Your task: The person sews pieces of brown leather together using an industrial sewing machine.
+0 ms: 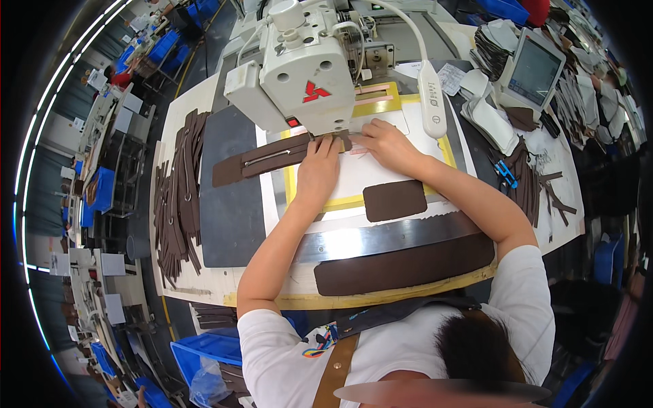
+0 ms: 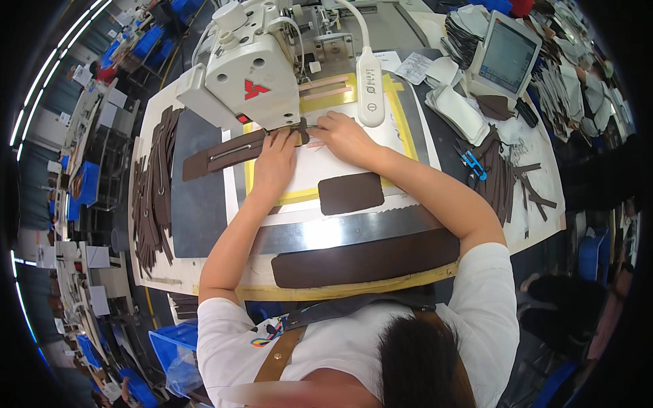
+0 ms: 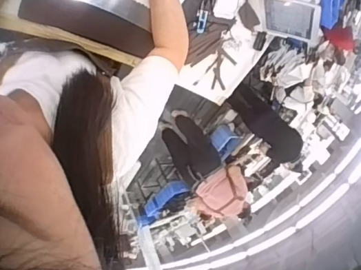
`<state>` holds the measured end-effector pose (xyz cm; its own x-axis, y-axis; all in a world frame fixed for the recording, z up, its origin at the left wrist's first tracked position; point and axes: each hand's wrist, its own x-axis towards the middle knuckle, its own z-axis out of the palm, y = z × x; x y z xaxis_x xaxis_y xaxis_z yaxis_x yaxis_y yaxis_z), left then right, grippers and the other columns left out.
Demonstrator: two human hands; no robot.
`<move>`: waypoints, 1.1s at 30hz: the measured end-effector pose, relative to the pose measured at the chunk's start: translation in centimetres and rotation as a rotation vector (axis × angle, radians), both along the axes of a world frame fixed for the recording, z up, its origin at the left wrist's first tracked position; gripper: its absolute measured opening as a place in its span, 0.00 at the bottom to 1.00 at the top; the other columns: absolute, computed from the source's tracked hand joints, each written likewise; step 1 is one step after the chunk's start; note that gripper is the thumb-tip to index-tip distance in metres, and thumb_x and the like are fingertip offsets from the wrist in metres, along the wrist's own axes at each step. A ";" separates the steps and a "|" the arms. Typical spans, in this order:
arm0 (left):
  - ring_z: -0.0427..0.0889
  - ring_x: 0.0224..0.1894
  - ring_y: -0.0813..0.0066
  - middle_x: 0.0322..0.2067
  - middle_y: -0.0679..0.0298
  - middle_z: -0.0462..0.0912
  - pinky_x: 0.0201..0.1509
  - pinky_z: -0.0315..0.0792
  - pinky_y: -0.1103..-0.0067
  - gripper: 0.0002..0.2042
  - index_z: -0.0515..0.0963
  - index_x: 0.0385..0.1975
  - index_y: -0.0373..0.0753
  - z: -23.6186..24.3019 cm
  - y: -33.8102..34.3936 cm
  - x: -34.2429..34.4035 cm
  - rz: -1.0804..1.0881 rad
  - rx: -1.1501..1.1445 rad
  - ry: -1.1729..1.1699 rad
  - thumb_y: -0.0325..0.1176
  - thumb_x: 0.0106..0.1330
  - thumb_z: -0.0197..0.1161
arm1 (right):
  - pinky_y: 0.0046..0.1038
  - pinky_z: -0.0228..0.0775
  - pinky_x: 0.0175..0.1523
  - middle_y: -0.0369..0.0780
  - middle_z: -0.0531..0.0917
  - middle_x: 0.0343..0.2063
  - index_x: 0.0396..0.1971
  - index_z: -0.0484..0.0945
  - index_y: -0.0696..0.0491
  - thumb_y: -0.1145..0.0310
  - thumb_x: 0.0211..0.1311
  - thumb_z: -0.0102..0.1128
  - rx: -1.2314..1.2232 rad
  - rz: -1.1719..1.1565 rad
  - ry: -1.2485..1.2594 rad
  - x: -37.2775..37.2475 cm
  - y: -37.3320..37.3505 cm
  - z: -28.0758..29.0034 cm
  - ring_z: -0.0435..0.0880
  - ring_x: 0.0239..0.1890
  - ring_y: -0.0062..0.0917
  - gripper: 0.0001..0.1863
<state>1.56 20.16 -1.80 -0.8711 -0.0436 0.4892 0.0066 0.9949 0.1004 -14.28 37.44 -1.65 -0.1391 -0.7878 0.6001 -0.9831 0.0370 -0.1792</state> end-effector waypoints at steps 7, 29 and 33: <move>0.77 0.62 0.53 0.60 0.56 0.79 0.62 0.80 0.66 0.20 0.79 0.58 0.34 0.2 0.4 -0.5 -0.022 0.003 -0.011 0.24 0.65 0.63 | 0.35 0.78 0.49 0.40 0.82 0.35 0.47 0.89 0.56 0.73 0.57 0.63 0.010 -0.039 0.032 -0.4 0.4 -0.3 0.81 0.43 0.36 0.18; 0.76 0.64 0.51 0.62 0.56 0.78 0.63 0.79 0.63 0.21 0.78 0.61 0.37 -0.3 0.0 -0.5 -0.005 0.035 -0.034 0.25 0.68 0.62 | 0.35 0.78 0.51 0.39 0.82 0.35 0.47 0.89 0.55 0.71 0.58 0.63 -0.011 -0.025 0.055 -0.5 0.3 -0.6 0.81 0.44 0.36 0.17; 0.76 0.63 0.54 0.61 0.57 0.79 0.60 0.82 0.66 0.20 0.79 0.61 0.38 -0.4 -0.2 -0.1 0.002 0.010 -0.014 0.26 0.67 0.63 | 0.35 0.78 0.51 0.40 0.82 0.35 0.47 0.89 0.55 0.73 0.57 0.63 -0.014 -0.015 0.024 -0.1 -0.1 -0.6 0.81 0.43 0.36 0.17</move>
